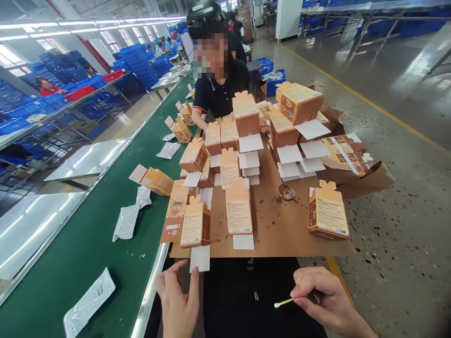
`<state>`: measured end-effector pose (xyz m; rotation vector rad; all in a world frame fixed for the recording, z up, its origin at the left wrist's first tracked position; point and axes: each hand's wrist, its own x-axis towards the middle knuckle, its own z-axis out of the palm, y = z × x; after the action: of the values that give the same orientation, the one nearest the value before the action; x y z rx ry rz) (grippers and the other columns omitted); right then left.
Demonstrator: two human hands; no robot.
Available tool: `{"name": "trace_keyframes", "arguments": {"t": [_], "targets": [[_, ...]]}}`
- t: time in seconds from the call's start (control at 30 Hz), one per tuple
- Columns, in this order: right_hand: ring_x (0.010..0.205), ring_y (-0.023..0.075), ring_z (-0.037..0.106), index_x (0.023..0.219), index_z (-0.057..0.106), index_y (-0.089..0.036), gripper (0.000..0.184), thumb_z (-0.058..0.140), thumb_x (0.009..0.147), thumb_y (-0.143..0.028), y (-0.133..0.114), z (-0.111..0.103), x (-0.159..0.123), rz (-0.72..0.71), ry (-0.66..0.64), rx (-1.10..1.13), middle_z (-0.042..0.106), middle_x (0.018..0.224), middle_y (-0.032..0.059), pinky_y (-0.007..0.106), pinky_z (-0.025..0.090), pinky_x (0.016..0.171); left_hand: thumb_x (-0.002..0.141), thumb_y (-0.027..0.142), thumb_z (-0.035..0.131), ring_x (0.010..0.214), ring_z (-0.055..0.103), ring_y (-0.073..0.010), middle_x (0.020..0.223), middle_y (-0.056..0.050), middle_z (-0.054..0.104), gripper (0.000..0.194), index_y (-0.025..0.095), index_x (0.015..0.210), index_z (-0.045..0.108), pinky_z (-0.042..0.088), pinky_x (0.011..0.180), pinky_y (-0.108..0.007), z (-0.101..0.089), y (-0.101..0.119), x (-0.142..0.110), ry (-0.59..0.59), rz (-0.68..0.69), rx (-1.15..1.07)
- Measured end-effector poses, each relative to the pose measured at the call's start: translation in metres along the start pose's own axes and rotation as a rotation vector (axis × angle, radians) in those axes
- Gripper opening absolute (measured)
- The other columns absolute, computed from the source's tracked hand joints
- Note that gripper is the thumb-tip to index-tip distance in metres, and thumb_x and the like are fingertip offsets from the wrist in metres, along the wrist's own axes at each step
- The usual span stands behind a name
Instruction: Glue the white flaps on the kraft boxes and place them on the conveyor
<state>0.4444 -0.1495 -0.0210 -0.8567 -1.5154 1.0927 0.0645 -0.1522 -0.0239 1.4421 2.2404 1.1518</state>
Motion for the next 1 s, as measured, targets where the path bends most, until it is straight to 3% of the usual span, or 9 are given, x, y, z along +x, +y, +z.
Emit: {"name": "trace_keyframes", "arguments": {"t": [0.1,0.23,0.37,0.47,0.6,0.73,0.8,0.9,1.0], "targets": [[0.048,0.0138,0.052,0.095,0.087,-0.032,0.017,0.082,0.110,-0.032,0.003,0.003,0.000,-0.023,0.026,0.018,0.063,0.059,-0.0058,0.029,0.035,0.049,0.108,0.071,0.077,0.102,0.070,-0.0300,0.108,-0.007,0.070,0.053,0.029,0.139,0.079,0.062,0.095,-0.046,0.006,0.034,0.022,-0.133,0.092,-0.209],[0.047,0.0138,0.050,0.096,0.086,-0.034,0.013,0.082,0.108,-0.030,0.006,0.007,0.004,-0.057,0.059,0.009,0.062,0.059,-0.0068,0.029,0.035,0.048,0.103,0.076,0.084,0.141,0.075,-0.0368,0.150,-0.018,0.075,0.089,0.027,0.173,0.058,0.063,0.119,-0.053,0.059,0.085,0.056,-0.490,-0.042,-0.471],[0.046,0.0150,0.053,0.094,0.084,-0.034,0.013,0.083,0.106,-0.029,0.009,0.013,0.004,-0.064,0.086,-0.047,0.065,0.058,-0.0058,0.029,0.037,0.048,0.095,0.078,0.092,0.154,0.075,-0.0417,0.169,-0.024,0.072,0.112,0.025,0.181,0.046,0.059,0.131,-0.059,0.092,0.100,0.054,-0.670,-0.170,-0.524],[0.044,0.0157,0.053,0.094,0.082,-0.035,0.013,0.080,0.107,-0.031,0.007,0.016,-0.001,-0.071,0.107,-0.030,0.064,0.057,-0.0059,0.029,0.036,0.046,0.090,0.075,0.099,0.157,0.074,-0.0413,0.170,-0.022,0.074,0.108,0.027,0.175,0.056,0.061,0.132,-0.054,0.079,0.087,0.025,-0.633,-0.223,-0.629],[0.045,0.0159,0.056,0.097,0.080,-0.033,0.016,0.076,0.107,-0.022,-0.015,0.002,0.006,-0.129,0.157,-0.184,0.066,0.058,-0.0057,0.030,0.040,0.047,0.073,0.070,0.112,0.132,0.087,-0.0446,0.140,-0.018,0.089,0.102,0.025,0.156,0.076,0.073,0.115,-0.056,0.049,0.068,-0.008,-0.436,-0.487,-0.802],[0.059,0.0152,0.066,0.095,0.082,-0.026,0.026,0.068,0.113,-0.015,-0.047,-0.040,0.063,-0.163,0.177,-0.650,0.075,0.071,-0.0012,0.028,0.052,0.061,0.064,0.067,0.117,0.138,0.085,-0.0444,0.138,-0.016,0.090,0.108,0.028,0.156,0.078,0.066,0.127,-0.062,0.048,0.069,-0.003,-0.267,-0.542,-0.900],[0.064,0.0170,0.067,0.085,0.076,-0.025,0.035,0.061,0.116,-0.017,-0.055,-0.064,0.108,-0.015,0.113,-0.926,0.074,0.071,0.0004,0.030,0.050,0.065,0.060,0.066,0.119,0.147,0.081,-0.0442,0.143,-0.016,0.089,0.112,0.028,0.157,0.078,0.058,0.136,-0.064,0.056,0.073,0.008,-0.218,-0.481,-0.914],[0.078,0.0215,0.074,0.083,0.072,-0.023,0.035,0.058,0.114,-0.014,-0.052,-0.087,0.172,0.383,-0.154,-1.278,0.082,0.085,0.0069,0.032,0.045,0.069,0.061,0.065,0.119,0.151,0.079,-0.0443,0.144,-0.017,0.089,0.109,0.026,0.155,0.080,0.052,0.141,-0.065,0.068,0.073,0.019,-0.185,-0.435,-0.919],[0.086,0.0247,0.077,0.082,0.074,-0.022,0.034,0.061,0.113,-0.014,-0.036,-0.090,0.207,0.466,-0.291,-1.331,0.085,0.092,0.0113,0.032,0.044,0.073,0.066,0.063,0.118,0.148,0.081,-0.0436,0.137,-0.017,0.091,0.101,0.024,0.152,0.081,0.055,0.139,-0.064,0.078,0.071,0.017,-0.237,-0.439,-0.927]]}}
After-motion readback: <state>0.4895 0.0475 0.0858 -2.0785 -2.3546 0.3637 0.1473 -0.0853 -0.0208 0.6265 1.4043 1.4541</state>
